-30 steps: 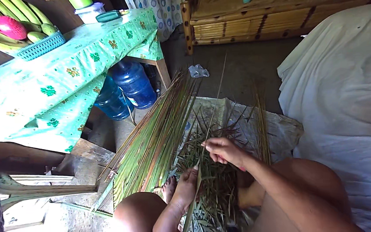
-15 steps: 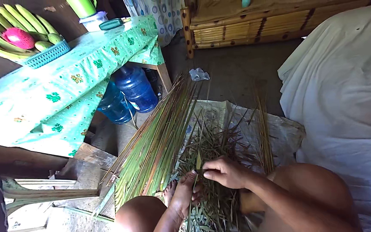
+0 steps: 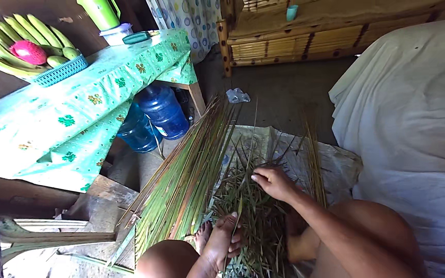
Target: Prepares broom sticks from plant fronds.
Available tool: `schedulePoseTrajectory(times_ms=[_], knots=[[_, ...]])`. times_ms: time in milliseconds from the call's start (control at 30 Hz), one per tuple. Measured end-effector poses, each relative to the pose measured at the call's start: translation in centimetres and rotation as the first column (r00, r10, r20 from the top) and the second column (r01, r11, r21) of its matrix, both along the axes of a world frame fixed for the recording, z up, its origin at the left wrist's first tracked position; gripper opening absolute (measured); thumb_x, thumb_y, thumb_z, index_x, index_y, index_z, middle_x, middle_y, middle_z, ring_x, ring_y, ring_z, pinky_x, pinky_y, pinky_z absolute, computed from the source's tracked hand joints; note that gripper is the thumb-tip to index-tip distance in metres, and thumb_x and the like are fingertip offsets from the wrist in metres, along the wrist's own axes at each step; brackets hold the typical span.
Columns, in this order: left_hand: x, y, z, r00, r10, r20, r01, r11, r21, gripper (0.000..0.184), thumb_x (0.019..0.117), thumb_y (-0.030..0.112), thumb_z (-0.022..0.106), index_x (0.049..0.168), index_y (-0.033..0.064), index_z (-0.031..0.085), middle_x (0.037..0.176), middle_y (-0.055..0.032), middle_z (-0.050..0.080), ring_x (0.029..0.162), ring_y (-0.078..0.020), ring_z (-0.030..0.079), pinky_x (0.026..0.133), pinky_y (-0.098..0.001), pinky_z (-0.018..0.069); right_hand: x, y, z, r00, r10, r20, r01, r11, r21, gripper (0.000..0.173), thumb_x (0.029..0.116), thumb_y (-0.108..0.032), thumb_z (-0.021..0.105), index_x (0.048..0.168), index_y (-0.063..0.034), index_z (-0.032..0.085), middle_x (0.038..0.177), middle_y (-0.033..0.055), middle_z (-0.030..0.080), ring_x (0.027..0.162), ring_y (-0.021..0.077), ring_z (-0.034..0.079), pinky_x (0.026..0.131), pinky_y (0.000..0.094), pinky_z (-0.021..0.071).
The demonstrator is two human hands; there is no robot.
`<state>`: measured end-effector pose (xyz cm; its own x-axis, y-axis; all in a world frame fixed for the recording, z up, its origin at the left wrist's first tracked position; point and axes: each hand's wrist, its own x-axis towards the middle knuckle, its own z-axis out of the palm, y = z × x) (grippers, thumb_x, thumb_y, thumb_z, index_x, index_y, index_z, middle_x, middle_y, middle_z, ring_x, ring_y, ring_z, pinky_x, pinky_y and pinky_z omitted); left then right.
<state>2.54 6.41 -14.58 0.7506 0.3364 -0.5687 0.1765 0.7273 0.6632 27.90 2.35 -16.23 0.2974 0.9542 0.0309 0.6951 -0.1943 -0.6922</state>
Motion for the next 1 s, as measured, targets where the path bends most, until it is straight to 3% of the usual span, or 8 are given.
schedulePoseTrajectory(times_ms=[100, 233, 367, 567, 733, 800, 867, 1000], knots=[[-0.3, 0.0, -0.2, 1.000, -0.013, 0.005, 0.013, 1.000, -0.002, 0.040, 0.1137, 0.029, 0.023, 0.089, 0.0130, 0.051, 0.056, 0.0082, 0.040, 0.039, 0.0015, 0.034, 0.037, -0.0124, 0.0300, 1.3, 0.0, 0.4, 0.995, -0.054, -0.082, 0.056, 0.998, 0.024, 0.036, 0.1059, -0.029, 0.050, 0.106, -0.0014, 0.073, 0.085, 0.0129, 0.069, 0.077, 0.0224, 0.064, 0.075, 0.0442, 0.0514], [0.3, 0.8, -0.3, 0.999, 0.037, -0.018, -0.037, 0.999, 0.007, 0.040, 0.1143, 0.029, 0.023, 0.090, 0.0125, 0.050, 0.056, 0.0080, 0.039, 0.039, 0.0013, 0.034, 0.037, -0.0124, 0.0302, -2.8, -1.8, 2.0, 0.928, 0.219, -0.301, -0.226, 0.974, 0.014, 0.033, 0.1046, -0.025, 0.051, 0.105, 0.0006, 0.072, 0.078, 0.0082, 0.064, 0.067, 0.0132, 0.058, 0.068, 0.0336, 0.0506], [1.0, 1.0, 0.2, 0.992, 0.110, -0.054, -0.109, 0.994, 0.016, 0.045, 0.1145, 0.030, 0.023, 0.082, 0.0141, 0.051, 0.052, 0.0084, 0.038, 0.038, 0.0005, 0.033, 0.037, -0.0135, 0.0292, -6.7, -3.3, 2.1, 0.875, 0.445, -0.191, -0.436, 0.896, 0.089, 0.031, 0.1036, -0.027, 0.053, 0.097, -0.0020, 0.072, 0.076, 0.0107, 0.066, 0.069, 0.0191, 0.062, 0.065, 0.0379, 0.0506], [1.1, 0.7, -0.2, 0.996, 0.081, -0.036, -0.081, 0.997, 0.002, 0.040, 0.1144, 0.029, 0.023, 0.090, 0.0123, 0.049, 0.056, 0.0077, 0.038, 0.040, 0.0008, 0.033, 0.037, -0.0129, 0.0297, -3.7, -1.3, 0.6, 0.964, 0.251, -0.092, -0.256, 0.965, -0.055, 0.035, 0.1051, -0.030, 0.050, 0.100, -0.0017, 0.070, 0.082, 0.0139, 0.066, 0.077, 0.0274, 0.065, 0.073, 0.0484, 0.0514], [0.8, 0.2, 0.0, 0.999, 0.032, -0.043, -0.030, 0.999, 0.032, 0.039, 0.1143, 0.029, 0.023, 0.090, 0.0124, 0.050, 0.056, 0.0079, 0.038, 0.040, 0.0008, 0.034, 0.037, -0.0130, 0.0298, -0.5, -0.1, 0.1, 0.997, 0.006, -0.079, -0.010, 0.998, -0.059, 0.037, 0.1067, -0.029, 0.048, 0.104, -0.0005, 0.071, 0.085, 0.0153, 0.068, 0.080, 0.0273, 0.066, 0.077, 0.0485, 0.0514], [0.7, 0.1, 0.1, 0.999, 0.030, -0.045, -0.028, 0.999, 0.037, 0.039, 0.1143, 0.028, 0.023, 0.090, 0.0121, 0.050, 0.056, 0.0077, 0.039, 0.040, 0.0008, 0.034, 0.038, -0.0129, 0.0298, 0.1, -0.1, 0.3, 0.992, -0.027, -0.121, 0.024, 0.999, -0.027, 0.035, 0.1065, -0.026, 0.048, 0.103, -0.0005, 0.071, 0.081, 0.0116, 0.065, 0.074, 0.0206, 0.062, 0.072, 0.0415, 0.0501], [0.8, 0.4, 0.0, 0.998, 0.042, -0.045, -0.040, 0.999, 0.036, 0.040, 0.1145, 0.029, 0.022, 0.091, 0.0119, 0.049, 0.056, 0.0077, 0.039, 0.040, 0.0007, 0.034, 0.038, -0.0130, 0.0304, -1.0, -0.9, 1.2, 0.969, 0.047, -0.244, -0.057, 0.998, -0.034, 0.033, 0.1060, -0.025, 0.050, 0.105, 0.0000, 0.071, 0.079, 0.0079, 0.064, 0.069, 0.0140, 0.058, 0.069, 0.0346, 0.0502], [1.3, 1.0, 0.2, 0.992, 0.099, -0.079, -0.095, 0.994, 0.061, 0.044, 0.1145, 0.031, 0.022, 0.085, 0.0134, 0.050, 0.053, 0.0080, 0.038, 0.039, -0.0001, 0.034, 0.037, -0.0141, 0.0296, -6.3, -3.2, 2.3, 0.877, 0.358, -0.322, -0.363, 0.931, 0.047, 0.032, 0.1034, -0.025, 0.053, 0.099, -0.0001, 0.072, 0.076, 0.0092, 0.064, 0.066, 0.0145, 0.059, 0.065, 0.0341, 0.0494]])
